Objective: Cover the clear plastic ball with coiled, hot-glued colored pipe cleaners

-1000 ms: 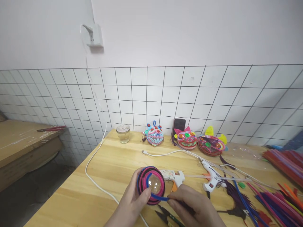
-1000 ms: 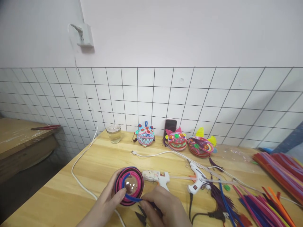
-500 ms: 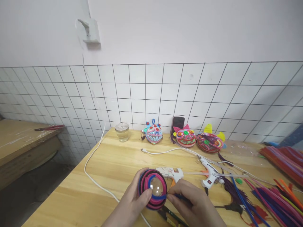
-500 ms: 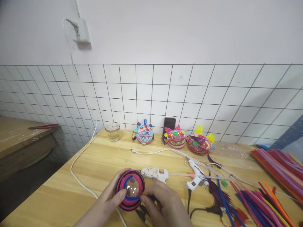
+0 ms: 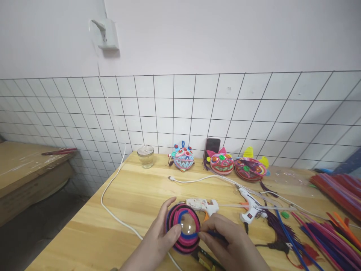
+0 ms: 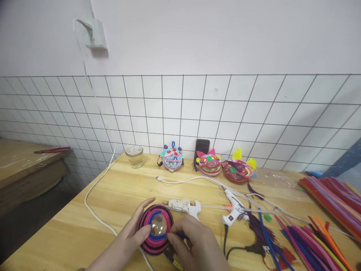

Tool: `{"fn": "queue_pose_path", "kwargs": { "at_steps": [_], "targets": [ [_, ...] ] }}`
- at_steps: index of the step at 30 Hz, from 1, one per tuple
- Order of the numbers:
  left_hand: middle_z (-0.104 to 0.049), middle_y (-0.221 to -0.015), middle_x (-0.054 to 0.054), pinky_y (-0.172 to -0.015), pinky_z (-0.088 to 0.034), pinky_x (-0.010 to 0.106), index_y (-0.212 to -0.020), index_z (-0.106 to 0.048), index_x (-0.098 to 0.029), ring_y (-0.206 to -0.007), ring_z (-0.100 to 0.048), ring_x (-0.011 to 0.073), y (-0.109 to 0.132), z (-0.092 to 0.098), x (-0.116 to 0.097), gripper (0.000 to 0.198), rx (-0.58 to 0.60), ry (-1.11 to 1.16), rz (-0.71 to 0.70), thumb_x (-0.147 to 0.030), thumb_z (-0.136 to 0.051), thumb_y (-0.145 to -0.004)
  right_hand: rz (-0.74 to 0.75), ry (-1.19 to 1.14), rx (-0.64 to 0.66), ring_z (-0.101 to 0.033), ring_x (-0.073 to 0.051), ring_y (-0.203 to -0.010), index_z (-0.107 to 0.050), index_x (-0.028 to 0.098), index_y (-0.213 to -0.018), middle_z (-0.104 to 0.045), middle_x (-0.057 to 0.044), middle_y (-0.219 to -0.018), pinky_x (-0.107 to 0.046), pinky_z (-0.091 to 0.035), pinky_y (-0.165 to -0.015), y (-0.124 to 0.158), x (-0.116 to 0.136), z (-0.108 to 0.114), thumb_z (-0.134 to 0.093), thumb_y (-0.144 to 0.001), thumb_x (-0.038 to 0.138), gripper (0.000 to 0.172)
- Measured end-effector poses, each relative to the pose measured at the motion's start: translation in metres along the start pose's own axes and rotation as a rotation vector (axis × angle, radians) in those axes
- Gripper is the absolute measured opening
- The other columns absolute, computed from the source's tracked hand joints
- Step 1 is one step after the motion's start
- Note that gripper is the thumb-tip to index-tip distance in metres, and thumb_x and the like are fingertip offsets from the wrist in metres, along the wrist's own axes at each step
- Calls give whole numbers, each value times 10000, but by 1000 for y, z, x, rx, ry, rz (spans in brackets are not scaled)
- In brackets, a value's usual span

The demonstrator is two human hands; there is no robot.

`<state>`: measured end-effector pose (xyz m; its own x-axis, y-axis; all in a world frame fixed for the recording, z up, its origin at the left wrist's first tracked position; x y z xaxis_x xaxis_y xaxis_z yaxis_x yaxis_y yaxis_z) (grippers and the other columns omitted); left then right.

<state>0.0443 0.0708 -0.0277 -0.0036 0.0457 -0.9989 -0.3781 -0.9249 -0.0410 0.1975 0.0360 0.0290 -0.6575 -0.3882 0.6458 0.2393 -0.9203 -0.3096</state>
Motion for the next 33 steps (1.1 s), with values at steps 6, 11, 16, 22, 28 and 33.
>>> {"fn": "queue_pose_path", "kwargs": {
  "at_steps": [6,11,16,22,28,33],
  "targets": [
    [-468,-1380,105,-1079,-252,442,-1339,-345,-237,-1286,-386,278,0,-2,1,551,27,3,-4,-398,-540,-850,2,-16,64,-606,-139,-662,-633,206,-766,-658,-15,-724,-214,-459,-602,0,1,-4,-513,-856,238,153],
    [-545,-1282,104,-1030,-325,417,-1259,-412,-225,-1205,-474,274,-2,-6,-8,459,43,46,-50,-381,-549,-849,-12,-29,48,-601,-132,-634,-634,208,-727,-655,-7,-696,-204,-448,-577,-1,1,-3,-524,-837,210,155],
    [-628,-1111,65,-965,-398,380,-1113,-512,-215,-1091,-549,244,0,-11,-16,288,61,112,-55,-336,-554,-856,-32,-22,74,-593,-138,-619,-630,200,-711,-654,-11,-684,-215,-443,-560,-1,-1,-8,-528,-821,204,150],
    [-612,-1197,103,-971,-394,409,-1178,-526,-204,-1129,-537,290,1,-19,-26,484,95,222,-85,-409,-659,-760,-45,-19,88,-607,-147,-651,-630,202,-754,-667,-16,-716,-224,-446,-581,1,-7,-10,-503,-842,227,156],
    [-645,-1139,101,-900,-453,411,-1135,-533,-215,-1075,-578,316,-3,-28,-23,661,94,333,-41,-235,-842,-551,-38,4,68,-606,-137,-642,-625,198,-737,-667,-9,-697,-206,-449,-590,-1,-3,-9,-501,-838,202,160],
    [-598,-1216,116,-936,-426,442,-1224,-420,-241,-1107,-565,315,-6,-21,0,841,-8,363,-30,-150,-852,-508,-41,16,63,-587,-134,-608,-621,199,-719,-649,-1,-662,-205,-439,-562,0,-2,-12,-500,-836,213,169]
  ]
}}
Point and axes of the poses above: each hand's wrist, its own y-axis away from the middle knuckle, its own z-axis out of the back of the hand, x = y × z, the point moved 8 cm from there along -y, towards the middle knuckle
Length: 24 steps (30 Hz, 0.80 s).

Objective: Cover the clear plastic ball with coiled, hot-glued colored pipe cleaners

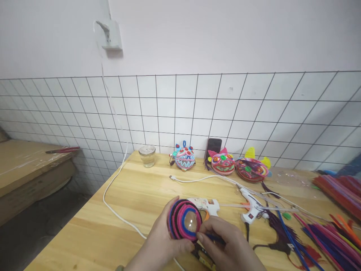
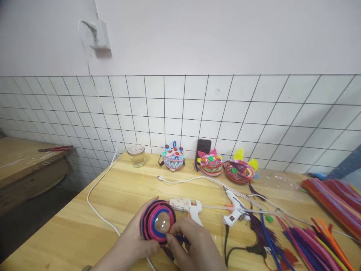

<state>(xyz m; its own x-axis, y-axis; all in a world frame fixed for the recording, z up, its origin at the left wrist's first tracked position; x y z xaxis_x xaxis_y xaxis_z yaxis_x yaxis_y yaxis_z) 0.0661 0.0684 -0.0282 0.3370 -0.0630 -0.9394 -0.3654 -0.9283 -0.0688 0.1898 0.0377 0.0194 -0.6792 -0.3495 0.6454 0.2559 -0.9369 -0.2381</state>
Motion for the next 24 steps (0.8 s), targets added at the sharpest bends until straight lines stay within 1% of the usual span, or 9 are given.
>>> {"fn": "queue_pose_path", "kwargs": {
  "at_steps": [2,3,6,8,13,15,18,24],
  "targets": [
    [-589,-1233,120,-946,-417,436,-1240,-390,-247,-1121,-559,312,0,1,2,875,-11,14,-6,-151,-854,-505,-11,2,-20,-577,-132,-589,-616,200,-716,-640,4,-646,-208,-434,-550,1,-1,0,-505,-831,227,162],
    [-593,-1229,120,-943,-420,429,-1235,-396,-245,-1122,-559,311,0,0,1,861,-3,18,-13,-168,-854,-510,-12,-4,-29,-572,-131,-582,-614,201,-714,-638,5,-641,-210,-433,-546,1,-1,-1,-506,-829,232,161],
    [-623,-1178,112,-912,-442,401,-1187,-470,-221,-1101,-568,308,2,-8,-9,711,52,-9,-36,-238,-825,-572,-15,-30,-53,-558,-127,-565,-608,204,-696,-629,9,-622,-212,-428,-534,2,-2,-1,-510,-822,239,163],
    [-638,-1141,108,-892,-454,386,-1164,-503,-205,-1075,-579,300,2,-11,-15,625,62,-52,-46,-261,-797,-615,-17,-32,-58,-548,-124,-556,-605,203,-687,-620,12,-609,-210,-422,-526,2,-2,-1,-509,-817,240,166],
    [-659,-1080,99,-859,-475,366,-1129,-521,-190,-1014,-601,283,3,-11,-22,543,-9,-176,-61,-294,-758,-652,-24,-55,-13,-551,-121,-558,-613,191,-694,-629,4,-622,-206,-417,-526,2,0,-6,-470,-826,245,202],
    [-667,-1053,96,-842,-485,358,-1105,-525,-186,-987,-614,272,3,-11,-23,489,-37,-220,-45,-269,-735,-671,-33,-53,1,-558,-124,-567,-622,187,-703,-639,-2,-636,-208,-420,-533,2,1,-7,-468,-824,247,205],
    [-675,-1030,88,-838,-492,341,-1070,-530,-185,-960,-627,254,3,-11,-25,435,-81,-270,-31,-186,-706,-672,-46,-39,7,-566,-131,-580,-634,183,-714,-646,-10,-648,-214,-422,-541,2,1,-8,-469,-822,257,211],
    [-691,-999,76,-808,-514,335,-1050,-534,-182,-914,-647,247,0,-7,-23,436,-100,-331,-56,-102,-657,-639,-42,-57,13,-572,-137,-597,-636,184,-712,-644,-19,-655,-219,-430,-560,3,2,-9,-454,-835,273,236]
  ]
}}
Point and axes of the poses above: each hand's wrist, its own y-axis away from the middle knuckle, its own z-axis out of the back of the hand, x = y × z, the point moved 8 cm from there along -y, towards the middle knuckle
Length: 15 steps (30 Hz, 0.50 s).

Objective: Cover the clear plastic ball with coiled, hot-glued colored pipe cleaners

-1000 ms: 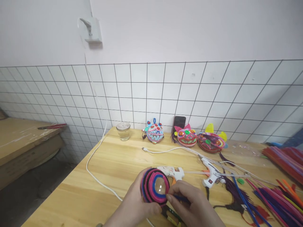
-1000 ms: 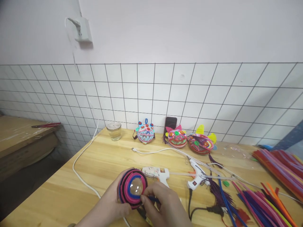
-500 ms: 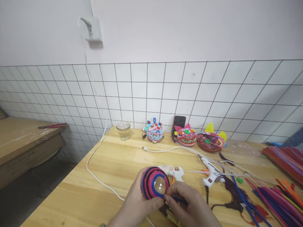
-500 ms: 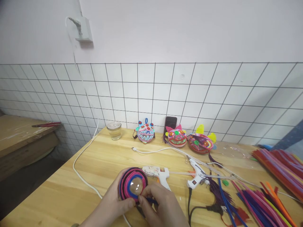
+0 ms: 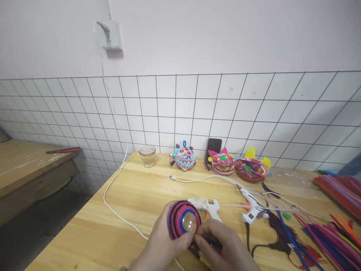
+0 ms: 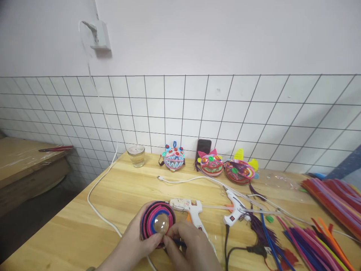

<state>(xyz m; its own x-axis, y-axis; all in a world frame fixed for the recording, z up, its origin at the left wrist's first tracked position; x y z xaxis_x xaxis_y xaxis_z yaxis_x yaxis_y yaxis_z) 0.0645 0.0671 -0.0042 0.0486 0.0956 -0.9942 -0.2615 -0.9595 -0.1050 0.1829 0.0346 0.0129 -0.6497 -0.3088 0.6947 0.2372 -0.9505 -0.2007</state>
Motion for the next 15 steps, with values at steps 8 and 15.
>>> {"fn": "queue_pose_path", "kwargs": {
  "at_steps": [8,15],
  "targets": [
    [-671,-1032,98,-854,-493,364,-1057,-507,-156,-959,-632,258,-1,5,1,468,-22,-77,-7,-67,-603,-607,-7,-27,30,-571,-136,-596,-661,181,-763,-649,-16,-665,-221,-424,-560,-1,-1,1,-477,-821,241,202],
    [-627,-1089,102,-886,-460,388,-1101,-413,-181,-1020,-591,259,0,6,12,490,21,-85,-21,-102,-590,-651,-18,-15,23,-593,-145,-637,-629,195,-743,-651,-8,-692,-230,-440,-581,0,-5,7,-524,-814,219,129]
  ]
}}
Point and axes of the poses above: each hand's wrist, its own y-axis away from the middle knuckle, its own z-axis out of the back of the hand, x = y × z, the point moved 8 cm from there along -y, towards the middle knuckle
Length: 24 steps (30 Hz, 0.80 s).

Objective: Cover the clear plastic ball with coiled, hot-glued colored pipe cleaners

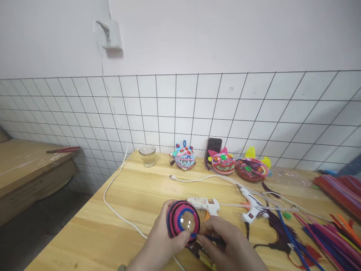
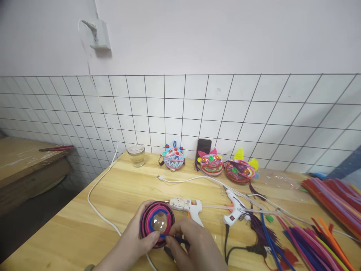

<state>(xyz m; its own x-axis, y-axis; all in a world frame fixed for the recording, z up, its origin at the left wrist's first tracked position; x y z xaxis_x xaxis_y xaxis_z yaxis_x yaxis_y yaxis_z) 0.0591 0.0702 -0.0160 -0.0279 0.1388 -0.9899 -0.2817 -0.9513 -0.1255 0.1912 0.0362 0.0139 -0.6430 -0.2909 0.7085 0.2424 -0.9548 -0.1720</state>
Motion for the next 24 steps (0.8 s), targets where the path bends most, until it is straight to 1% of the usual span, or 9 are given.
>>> {"fn": "queue_pose_path", "kwargs": {
  "at_steps": [3,6,10,13,18,24],
  "targets": [
    [-606,-1102,129,-889,-447,411,-1102,-380,-170,-1038,-574,278,0,-1,1,494,15,-13,13,-144,-598,-659,31,-38,15,-623,-145,-708,-636,207,-802,-675,-11,-775,-231,-460,-639,0,3,1,-522,-824,199,116],
    [-602,-1091,133,-897,-433,420,-1099,-364,-168,-1035,-567,280,1,-2,1,490,37,-22,23,-156,-596,-667,42,-10,43,-622,-147,-709,-632,203,-805,-669,-17,-777,-232,-462,-633,0,5,1,-517,-835,207,119],
    [-588,-1127,123,-921,-411,407,-1123,-362,-178,-1064,-548,268,1,0,4,496,58,-18,12,-152,-601,-690,53,45,78,-621,-148,-710,-625,203,-811,-665,-23,-785,-223,-465,-623,0,5,2,-518,-841,203,112],
    [-587,-1137,116,-913,-416,394,-1129,-376,-182,-1079,-539,268,1,2,5,490,69,3,-16,-163,-613,-701,76,92,95,-614,-141,-699,-633,210,-809,-658,-17,-769,-209,-460,-612,0,7,4,-529,-845,202,110],
    [-604,-1117,99,-909,-423,381,-1123,-409,-185,-1063,-551,255,1,3,4,465,77,6,-15,-126,-617,-712,119,82,161,-618,-143,-784,-646,214,-881,-664,-30,-845,-210,-466,-687,1,15,5,-506,-877,206,140],
    [-615,-1125,96,-911,-435,379,-1150,-452,-181,-1038,-575,248,2,0,-4,413,133,48,-23,-236,-631,-781,140,62,153,-615,-144,-814,-634,211,-889,-658,-35,-874,-217,-463,-710,1,17,5,-502,-877,179,136]
  ]
}}
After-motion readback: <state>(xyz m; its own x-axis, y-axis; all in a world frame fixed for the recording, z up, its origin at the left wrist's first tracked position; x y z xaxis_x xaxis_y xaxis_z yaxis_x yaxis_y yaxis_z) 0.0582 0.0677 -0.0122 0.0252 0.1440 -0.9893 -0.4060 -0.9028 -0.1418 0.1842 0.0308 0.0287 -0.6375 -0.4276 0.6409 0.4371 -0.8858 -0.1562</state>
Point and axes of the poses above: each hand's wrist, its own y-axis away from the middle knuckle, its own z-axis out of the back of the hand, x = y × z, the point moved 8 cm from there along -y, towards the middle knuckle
